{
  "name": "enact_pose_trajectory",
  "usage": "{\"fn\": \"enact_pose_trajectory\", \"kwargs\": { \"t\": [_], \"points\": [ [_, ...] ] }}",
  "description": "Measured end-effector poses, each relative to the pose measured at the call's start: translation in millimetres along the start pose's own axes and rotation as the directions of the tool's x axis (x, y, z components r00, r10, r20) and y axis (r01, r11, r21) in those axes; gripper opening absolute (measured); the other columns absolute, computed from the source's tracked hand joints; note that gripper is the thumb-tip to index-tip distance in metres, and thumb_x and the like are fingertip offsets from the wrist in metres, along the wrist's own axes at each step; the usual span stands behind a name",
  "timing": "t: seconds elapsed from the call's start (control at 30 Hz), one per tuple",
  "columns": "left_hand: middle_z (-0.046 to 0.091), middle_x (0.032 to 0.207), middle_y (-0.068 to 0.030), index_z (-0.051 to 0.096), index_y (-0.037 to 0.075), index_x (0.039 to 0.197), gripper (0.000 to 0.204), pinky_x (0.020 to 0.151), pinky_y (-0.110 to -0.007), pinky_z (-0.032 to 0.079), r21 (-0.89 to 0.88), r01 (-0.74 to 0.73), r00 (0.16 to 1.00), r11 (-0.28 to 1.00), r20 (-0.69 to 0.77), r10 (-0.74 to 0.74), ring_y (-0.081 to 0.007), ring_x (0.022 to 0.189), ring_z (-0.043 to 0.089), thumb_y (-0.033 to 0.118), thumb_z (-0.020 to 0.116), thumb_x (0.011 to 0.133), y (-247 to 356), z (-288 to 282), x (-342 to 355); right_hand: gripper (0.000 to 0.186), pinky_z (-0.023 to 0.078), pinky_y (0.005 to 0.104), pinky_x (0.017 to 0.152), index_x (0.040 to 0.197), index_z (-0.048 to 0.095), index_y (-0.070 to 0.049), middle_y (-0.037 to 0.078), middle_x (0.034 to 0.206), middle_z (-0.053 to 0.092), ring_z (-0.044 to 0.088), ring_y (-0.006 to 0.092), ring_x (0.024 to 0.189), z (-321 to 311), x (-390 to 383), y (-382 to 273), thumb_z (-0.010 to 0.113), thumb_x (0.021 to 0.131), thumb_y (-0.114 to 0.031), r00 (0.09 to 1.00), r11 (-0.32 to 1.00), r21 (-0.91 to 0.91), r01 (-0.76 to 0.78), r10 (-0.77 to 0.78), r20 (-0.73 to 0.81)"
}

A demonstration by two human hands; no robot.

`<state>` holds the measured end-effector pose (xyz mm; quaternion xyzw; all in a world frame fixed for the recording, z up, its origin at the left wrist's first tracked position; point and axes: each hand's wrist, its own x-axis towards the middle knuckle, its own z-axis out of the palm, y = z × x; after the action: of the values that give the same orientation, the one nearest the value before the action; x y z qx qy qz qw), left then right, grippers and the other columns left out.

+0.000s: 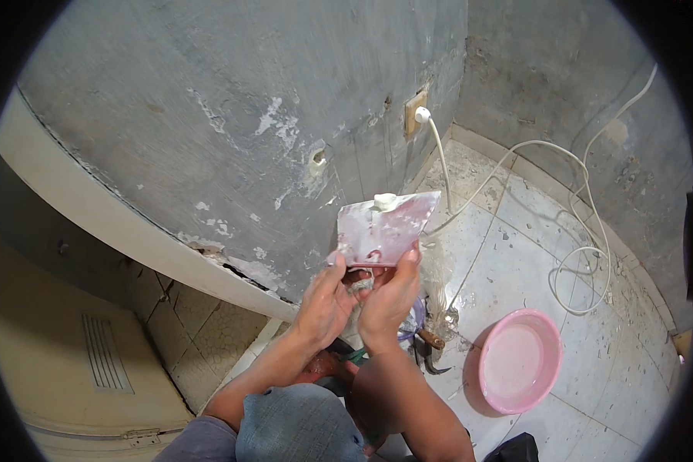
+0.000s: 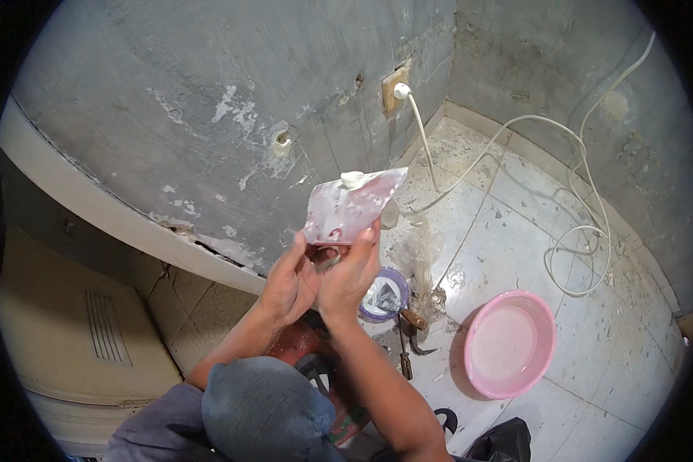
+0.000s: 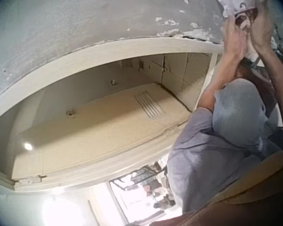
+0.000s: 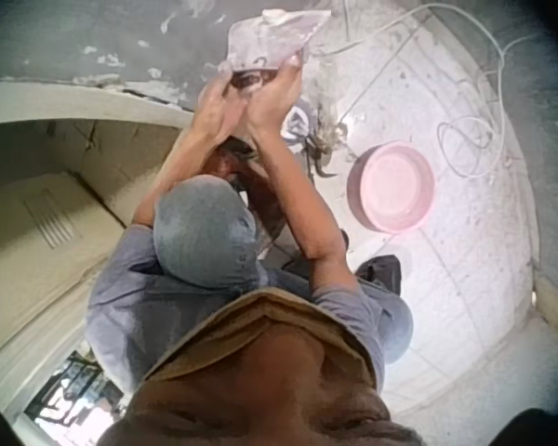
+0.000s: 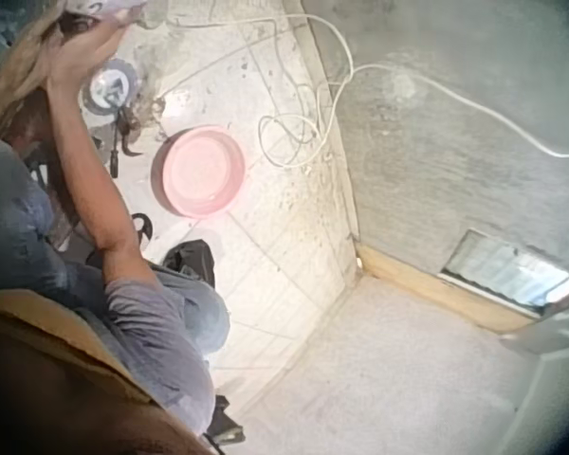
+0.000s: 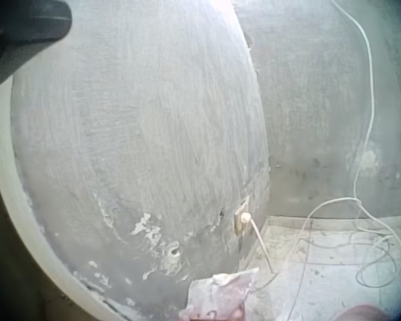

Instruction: The person patches a hole in a wall by applying putty with a putty knife, then sands the area smooth with sandpaper.

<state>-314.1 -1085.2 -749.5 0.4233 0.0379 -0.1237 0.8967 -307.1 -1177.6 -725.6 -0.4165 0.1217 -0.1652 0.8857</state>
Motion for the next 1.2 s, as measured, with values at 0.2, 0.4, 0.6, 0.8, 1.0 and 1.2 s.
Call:
{"fn": "enact_pose_trajectory", "kwargs": {
  "t": [0.2, 0.4, 0.6, 0.8, 1.0, 1.2],
  "points": [
    [0.055, 0.124, -0.0069, 0.047, 0.007, 0.134, 0.051, 0.092, -0.034, 0.040, 0.013, 0.070, 0.988, 0.997, 0.137, -0.071, -0.0152, 0.109, 0.050, 0.045, 0.039, 0.101, -12, -48, -38, 0.035, 0.049, 0.0289, 0.069, 0.102, 0.057, 0.000, 0.005, 0.089, 0.061, 0.059, 0.0132, 0.073, 13, 38, -32, 0.041, 0.100, -0.032, 0.995, 0.998, 0.008, 0.063, -0.062, -0.079],
    [0.056, 0.122, -0.0091, 0.048, 0.006, 0.134, 0.048, 0.092, -0.033, 0.040, -0.077, 0.341, 0.934, 0.937, -0.085, -0.347, -0.0159, 0.106, 0.052, 0.040, 0.044, 0.099, -47, -86, -67, 0.029, 0.035, 0.0260, 0.054, 0.076, 0.058, -0.005, -0.002, 0.069, 0.055, 0.047, 0.0062, 0.061, 34, 52, -47, 0.051, 0.095, -0.025, 0.999, 0.990, -0.136, 0.038, -0.038, -0.002],
    [0.063, 0.114, -0.0093, 0.055, 0.005, 0.125, 0.038, 0.086, -0.033, 0.046, -0.213, 0.412, 0.872, 0.886, -0.190, -0.451, -0.0171, 0.098, 0.059, 0.030, 0.049, 0.096, -53, -105, -58, 0.042, 0.041, 0.0392, 0.057, 0.069, 0.055, 0.007, 0.014, 0.055, 0.052, 0.052, 0.0224, 0.055, 72, 59, -72, 0.046, 0.094, -0.025, 0.971, 0.725, -0.647, 0.237, -0.195, 0.138],
    [0.063, 0.109, -0.0113, 0.055, 0.004, 0.119, 0.035, 0.078, -0.030, 0.049, -0.300, 0.392, 0.870, 0.870, -0.185, -0.456, -0.0170, 0.090, 0.060, 0.027, 0.055, 0.093, -54, -111, -52, 0.038, 0.045, 0.0482, 0.073, 0.074, 0.059, 0.010, 0.028, 0.069, 0.061, 0.062, 0.0425, 0.071, 116, 66, -81, 0.046, 0.088, -0.022, 0.954, 0.561, -0.772, 0.300, -0.188, 0.234],
    [0.061, 0.111, -0.0126, 0.052, 0.003, 0.122, 0.038, 0.077, -0.028, 0.049, -0.346, 0.372, 0.872, 0.861, -0.188, -0.452, -0.0160, 0.093, 0.059, 0.026, 0.056, 0.092, -47, -119, -57, 0.035, 0.048, 0.0454, 0.062, 0.069, 0.057, 0.011, 0.024, 0.067, 0.062, 0.063, 0.0360, 0.062, 155, 67, -86, 0.052, 0.084, -0.020, 0.968, 0.641, -0.732, 0.232, -0.080, 0.237],
    [0.060, 0.111, -0.0123, 0.052, 0.003, 0.122, 0.037, 0.077, -0.025, 0.048, -0.332, 0.366, 0.853, 0.869, -0.254, -0.456, -0.0158, 0.090, 0.058, 0.025, 0.055, 0.093, -45, -128, -57, 0.023, 0.053, 0.0324, 0.054, 0.079, 0.056, 0.007, 0.011, 0.066, 0.056, 0.058, 0.0191, 0.055, 165, 60, -109, 0.045, 0.089, -0.011, 0.953, 0.700, -0.683, 0.206, 0.014, 0.302]
  ]
}}
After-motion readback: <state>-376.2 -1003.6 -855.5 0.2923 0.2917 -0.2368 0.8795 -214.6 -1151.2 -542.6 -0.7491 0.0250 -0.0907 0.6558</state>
